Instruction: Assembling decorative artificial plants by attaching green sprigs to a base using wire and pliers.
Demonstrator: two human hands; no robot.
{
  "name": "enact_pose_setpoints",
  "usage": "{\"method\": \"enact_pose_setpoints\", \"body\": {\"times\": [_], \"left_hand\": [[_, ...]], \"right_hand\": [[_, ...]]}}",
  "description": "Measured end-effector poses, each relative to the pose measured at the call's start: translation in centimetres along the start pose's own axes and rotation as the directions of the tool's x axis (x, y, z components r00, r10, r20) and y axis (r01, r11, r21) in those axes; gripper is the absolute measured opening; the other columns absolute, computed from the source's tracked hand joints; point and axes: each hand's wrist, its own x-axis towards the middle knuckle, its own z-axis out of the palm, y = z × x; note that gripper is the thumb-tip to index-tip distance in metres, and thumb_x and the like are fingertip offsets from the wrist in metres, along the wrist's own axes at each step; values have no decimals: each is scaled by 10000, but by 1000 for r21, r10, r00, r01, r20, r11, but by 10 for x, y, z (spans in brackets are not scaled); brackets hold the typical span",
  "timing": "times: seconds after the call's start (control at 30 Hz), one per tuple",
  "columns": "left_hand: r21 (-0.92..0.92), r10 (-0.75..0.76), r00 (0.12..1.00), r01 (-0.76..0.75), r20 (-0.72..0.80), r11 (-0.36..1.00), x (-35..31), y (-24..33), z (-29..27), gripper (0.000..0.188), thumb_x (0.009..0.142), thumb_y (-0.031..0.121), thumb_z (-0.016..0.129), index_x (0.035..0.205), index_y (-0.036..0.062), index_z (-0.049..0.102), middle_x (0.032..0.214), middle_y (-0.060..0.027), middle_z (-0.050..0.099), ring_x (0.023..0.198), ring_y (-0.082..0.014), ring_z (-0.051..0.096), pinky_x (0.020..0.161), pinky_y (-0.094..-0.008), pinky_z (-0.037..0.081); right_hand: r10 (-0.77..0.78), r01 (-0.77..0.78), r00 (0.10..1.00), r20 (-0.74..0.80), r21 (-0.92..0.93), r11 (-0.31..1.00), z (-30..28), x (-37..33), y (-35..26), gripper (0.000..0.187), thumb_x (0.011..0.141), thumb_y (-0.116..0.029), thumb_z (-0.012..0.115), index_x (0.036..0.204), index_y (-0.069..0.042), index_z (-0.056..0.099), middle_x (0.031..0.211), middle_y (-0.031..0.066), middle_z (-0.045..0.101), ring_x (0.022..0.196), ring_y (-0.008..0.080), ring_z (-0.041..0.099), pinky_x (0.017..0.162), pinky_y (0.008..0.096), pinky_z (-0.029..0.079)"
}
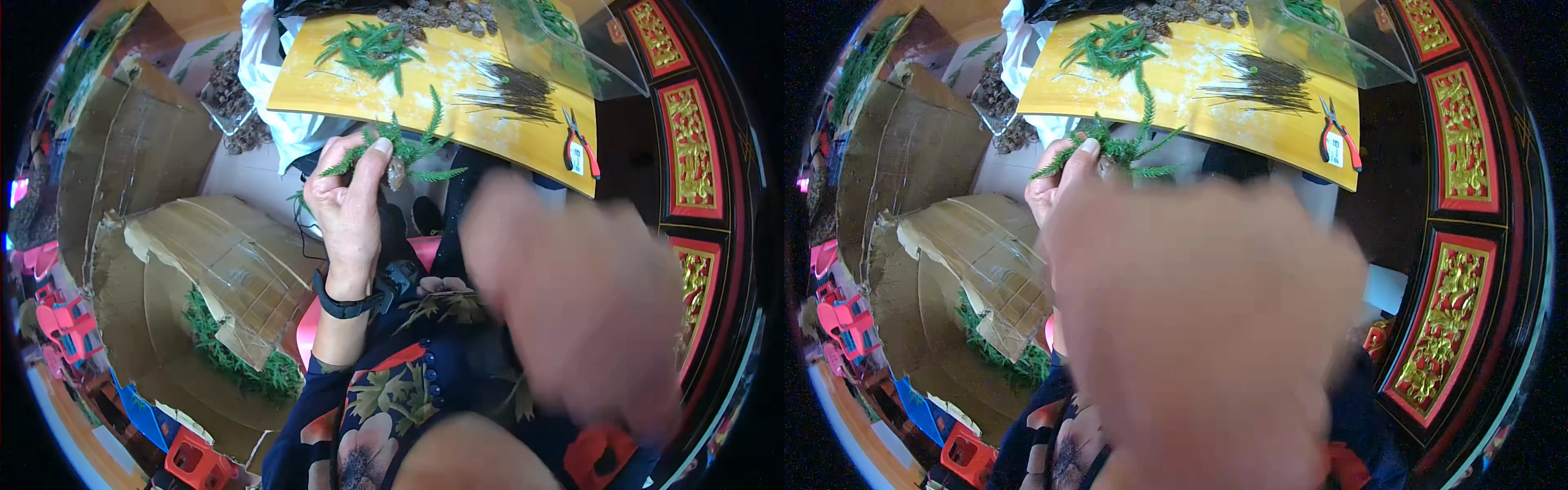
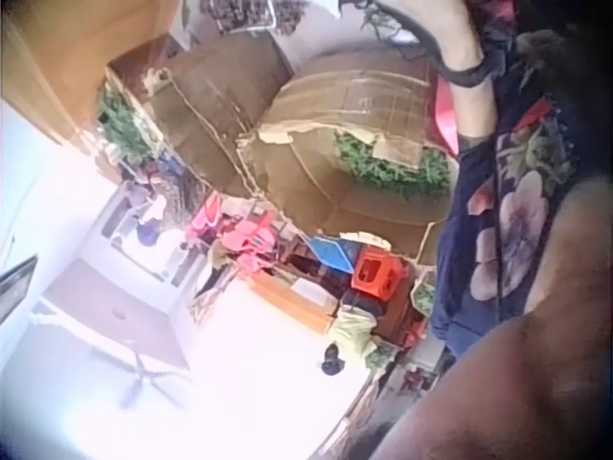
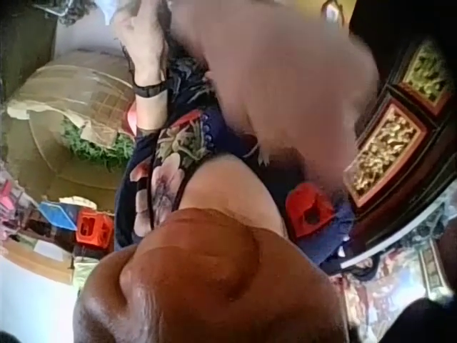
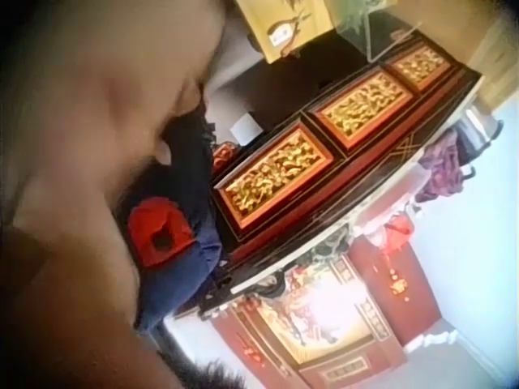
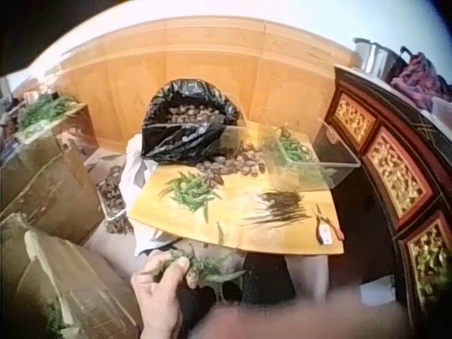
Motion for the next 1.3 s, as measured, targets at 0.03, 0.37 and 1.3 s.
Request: {"method": "enact_pose_setpoints", "body": {"times": [0.03,0.37,1.3], "left_hand": [[11,4,1000,-4,10,1000,1,3,5,107,796,27,628,873,-47,625,787,-19,528,689,-77,481,620,-198,377],[220,182,980,-197,83,956,1,-1,16,105,798,12,622,885,-47,623,764,-27,516,672,-83,483,599,-211,389],[-280,-393,870,473,297,836,6,-3,10,114,786,-11,614,892,28,604,791,0,601,671,-57,519,610,-189,392]], "right_hand": [[38,-42,999,-21,-274,961,-19,13,8,94,876,-91,533,837,-23,583,709,6,551,524,89,451,496,265,437],[422,-456,884,-203,-571,683,-84,28,74,157,860,-76,614,975,26,645,790,29,625,625,26,507,572,173,422],[342,-139,936,86,-802,581,-116,25,52,126,810,-104,681,879,-3,653,724,-32,592,617,-14,480,544,148,367]]}}
